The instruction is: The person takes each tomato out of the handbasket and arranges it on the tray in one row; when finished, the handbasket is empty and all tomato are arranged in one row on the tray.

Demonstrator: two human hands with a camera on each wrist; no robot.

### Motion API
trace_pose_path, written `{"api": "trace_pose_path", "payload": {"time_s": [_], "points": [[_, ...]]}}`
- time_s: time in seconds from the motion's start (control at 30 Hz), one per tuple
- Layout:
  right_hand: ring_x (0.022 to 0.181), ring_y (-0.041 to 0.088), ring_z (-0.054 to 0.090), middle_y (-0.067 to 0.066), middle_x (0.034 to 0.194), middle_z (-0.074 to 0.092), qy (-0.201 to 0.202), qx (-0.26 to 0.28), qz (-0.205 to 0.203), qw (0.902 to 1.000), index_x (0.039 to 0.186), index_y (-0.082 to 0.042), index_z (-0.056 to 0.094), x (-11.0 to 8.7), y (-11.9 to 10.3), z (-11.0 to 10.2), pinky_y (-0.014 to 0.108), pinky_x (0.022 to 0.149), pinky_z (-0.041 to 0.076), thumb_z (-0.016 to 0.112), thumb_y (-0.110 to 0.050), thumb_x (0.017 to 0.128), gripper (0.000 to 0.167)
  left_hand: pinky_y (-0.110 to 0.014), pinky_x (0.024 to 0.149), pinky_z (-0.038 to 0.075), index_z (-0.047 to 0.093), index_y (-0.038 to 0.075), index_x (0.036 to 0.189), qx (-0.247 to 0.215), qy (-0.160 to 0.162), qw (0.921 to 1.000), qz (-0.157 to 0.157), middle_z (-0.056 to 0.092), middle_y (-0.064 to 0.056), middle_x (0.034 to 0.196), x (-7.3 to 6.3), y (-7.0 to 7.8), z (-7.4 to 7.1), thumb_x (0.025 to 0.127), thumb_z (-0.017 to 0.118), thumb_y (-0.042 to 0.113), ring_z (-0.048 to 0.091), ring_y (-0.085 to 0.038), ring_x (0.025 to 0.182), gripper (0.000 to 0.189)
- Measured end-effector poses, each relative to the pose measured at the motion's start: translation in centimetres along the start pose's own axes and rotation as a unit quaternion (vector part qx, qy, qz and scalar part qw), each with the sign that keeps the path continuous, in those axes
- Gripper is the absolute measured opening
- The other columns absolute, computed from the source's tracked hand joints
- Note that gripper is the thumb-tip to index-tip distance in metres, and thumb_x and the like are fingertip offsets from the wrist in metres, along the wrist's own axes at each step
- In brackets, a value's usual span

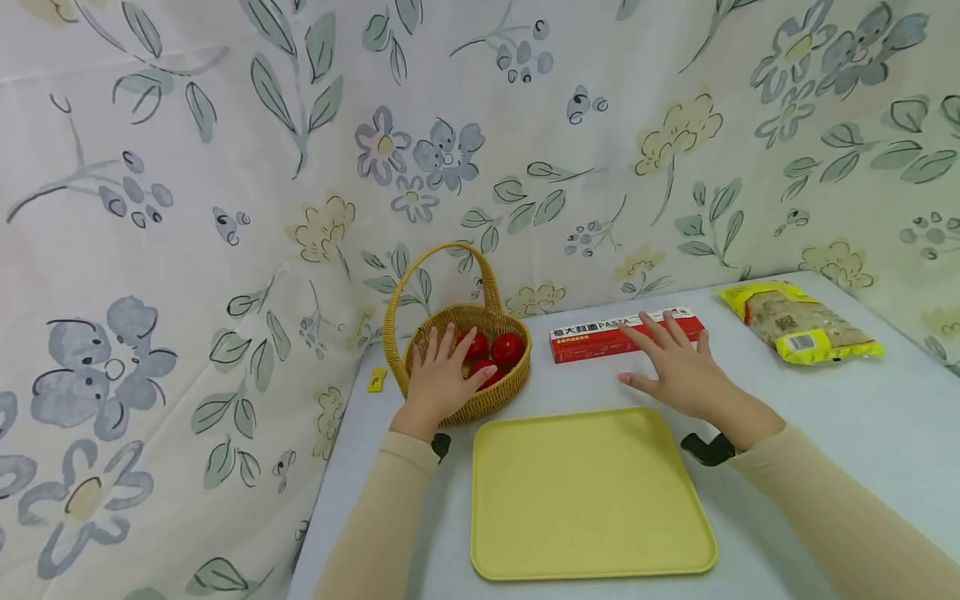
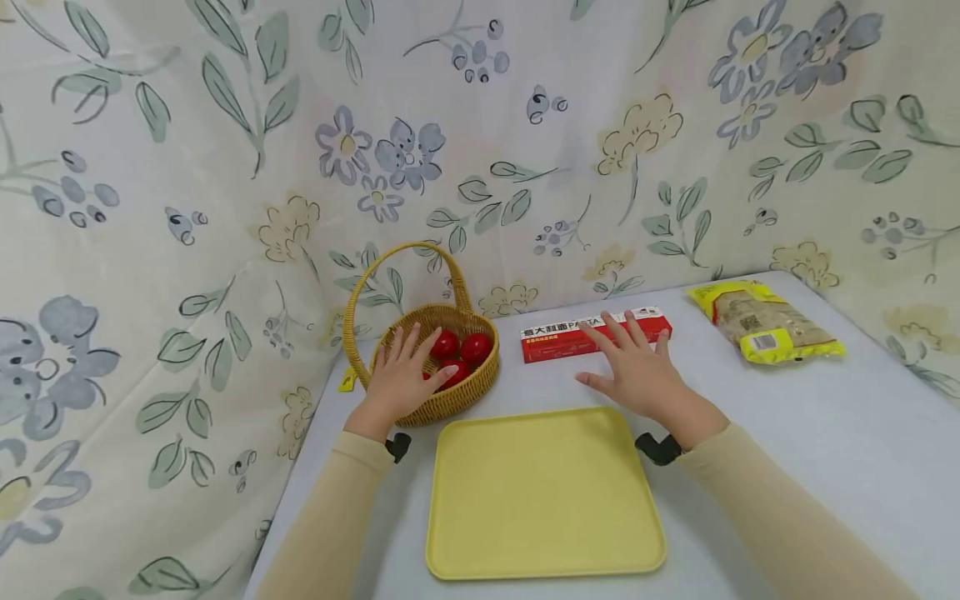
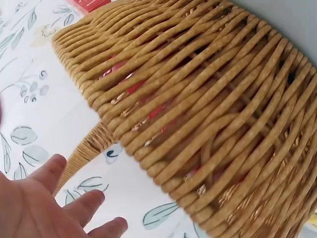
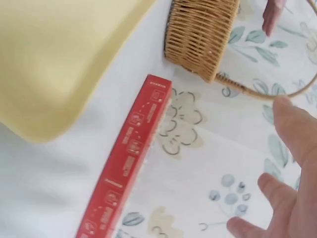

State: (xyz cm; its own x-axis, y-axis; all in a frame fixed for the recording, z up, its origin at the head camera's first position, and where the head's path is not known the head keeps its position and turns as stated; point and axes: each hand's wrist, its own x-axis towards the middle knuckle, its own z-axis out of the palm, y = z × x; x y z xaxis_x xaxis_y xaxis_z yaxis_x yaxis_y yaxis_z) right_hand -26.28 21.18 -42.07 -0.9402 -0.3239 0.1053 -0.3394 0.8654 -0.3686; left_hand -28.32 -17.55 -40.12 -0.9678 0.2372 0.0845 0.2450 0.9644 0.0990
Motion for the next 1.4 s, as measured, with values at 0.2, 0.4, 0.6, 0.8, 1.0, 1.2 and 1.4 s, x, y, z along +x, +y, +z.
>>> {"api": "trace_pose_path", "payload": {"time_s": [0.2, 0.4, 0.6, 0.8, 1.0, 1.2, 1.4], "points": [[0.153, 0.051, 0.018, 0.023, 0.167, 0.027, 0.061, -0.040, -0.036, 0.9967, 0.164, -0.019, 0.036, -0.5, -1.1, -0.8, 0.080, 0.113, 0.008, 0.076, -0.040, 0.096, 0.081, -0.070, 0.117, 0.026, 0.034, 0.025, 0.165, -0.009, -0.003, 0.9995, -0.031, 0.030, -0.017, 0.168, 0.6, -0.1, 0.1, 0.101, 0.066, 0.051, 0.026, -0.046, 0.153, 0.077], [0.080, 0.028, 0.063, 0.010, 0.097, 0.067, 0.058, 0.065, -0.019, 0.9960, 0.137, -0.006, 0.057, -2.1, -0.3, -0.1, 0.042, 0.069, 0.057, 0.074, -0.017, 0.099, 0.042, -0.062, 0.106, 0.045, 0.053, 0.010, 0.153, 0.025, -0.033, 0.9960, -0.079, 0.045, -0.022, 0.156, 1.2, 0.3, 0.4, 0.100, 0.071, 0.044, 0.045, -0.044, 0.139, 0.065], [0.065, 0.020, 0.043, 0.005, 0.076, 0.042, 0.004, 0.200, 0.027, 0.9795, 0.122, -0.004, 0.050, -4.1, 1.6, 2.8, 0.029, 0.053, 0.036, 0.070, -0.009, 0.100, 0.031, -0.059, 0.098, 0.051, 0.066, 0.004, 0.133, 0.098, -0.083, 0.9870, -0.096, 0.067, -0.019, 0.130, 2.2, -0.2, 0.7, 0.097, 0.075, 0.044, 0.062, -0.042, 0.118, 0.055], [0.069, 0.020, 0.043, 0.005, 0.080, 0.042, -0.072, 0.224, 0.045, 0.9709, 0.122, -0.007, 0.052, -5.6, 3.2, 5.5, 0.029, 0.057, 0.035, 0.068, -0.012, 0.102, 0.026, -0.059, 0.097, 0.051, 0.072, 0.009, 0.098, 0.095, -0.133, 0.9815, -0.101, 0.075, -0.011, 0.105, 3.0, -0.5, 0.8, 0.094, 0.078, 0.043, 0.070, -0.034, 0.106, 0.035], [0.075, 0.020, 0.048, 0.003, 0.083, 0.049, -0.086, 0.219, 0.042, 0.9710, 0.120, -0.006, 0.057, -6.0, 3.7, 5.7, 0.030, 0.062, 0.039, 0.064, -0.010, 0.104, 0.018, -0.053, 0.087, 0.056, 0.070, 0.011, 0.086, 0.094, -0.109, 0.9848, -0.097, 0.073, -0.008, 0.091, 3.4, -0.2, 0.9, 0.094, 0.078, 0.043, 0.072, -0.032, 0.094, 0.035], [0.074, 0.012, 0.047, 0.001, 0.084, 0.049, -0.083, 0.231, 0.013, 0.9694, 0.121, -0.005, 0.057, -6.3, 4.0, 6.2, 0.029, 0.064, 0.039, 0.062, -0.009, 0.105, 0.017, -0.051, 0.092, 0.057, 0.064, 0.002, 0.132, 0.069, 0.034, 0.9932, -0.087, 0.068, -0.020, 0.123, 0.7, 1.6, -0.4, 0.096, 0.078, 0.035, 0.063, -0.040, 0.113, 0.050], [0.075, 0.011, 0.046, 0.001, 0.084, 0.048, -0.078, 0.239, 0.014, 0.9678, 0.121, -0.005, 0.057, -6.5, 4.1, 6.4, 0.029, 0.065, 0.039, 0.062, -0.009, 0.105, 0.017, -0.050, 0.097, 0.056, 0.058, 0.005, 0.143, -0.067, 0.080, 0.9943, -0.021, 0.063, -0.018, 0.136, -2.3, 4.6, -1.6, 0.093, 0.083, 0.029, 0.056, -0.036, 0.124, 0.061]]}}
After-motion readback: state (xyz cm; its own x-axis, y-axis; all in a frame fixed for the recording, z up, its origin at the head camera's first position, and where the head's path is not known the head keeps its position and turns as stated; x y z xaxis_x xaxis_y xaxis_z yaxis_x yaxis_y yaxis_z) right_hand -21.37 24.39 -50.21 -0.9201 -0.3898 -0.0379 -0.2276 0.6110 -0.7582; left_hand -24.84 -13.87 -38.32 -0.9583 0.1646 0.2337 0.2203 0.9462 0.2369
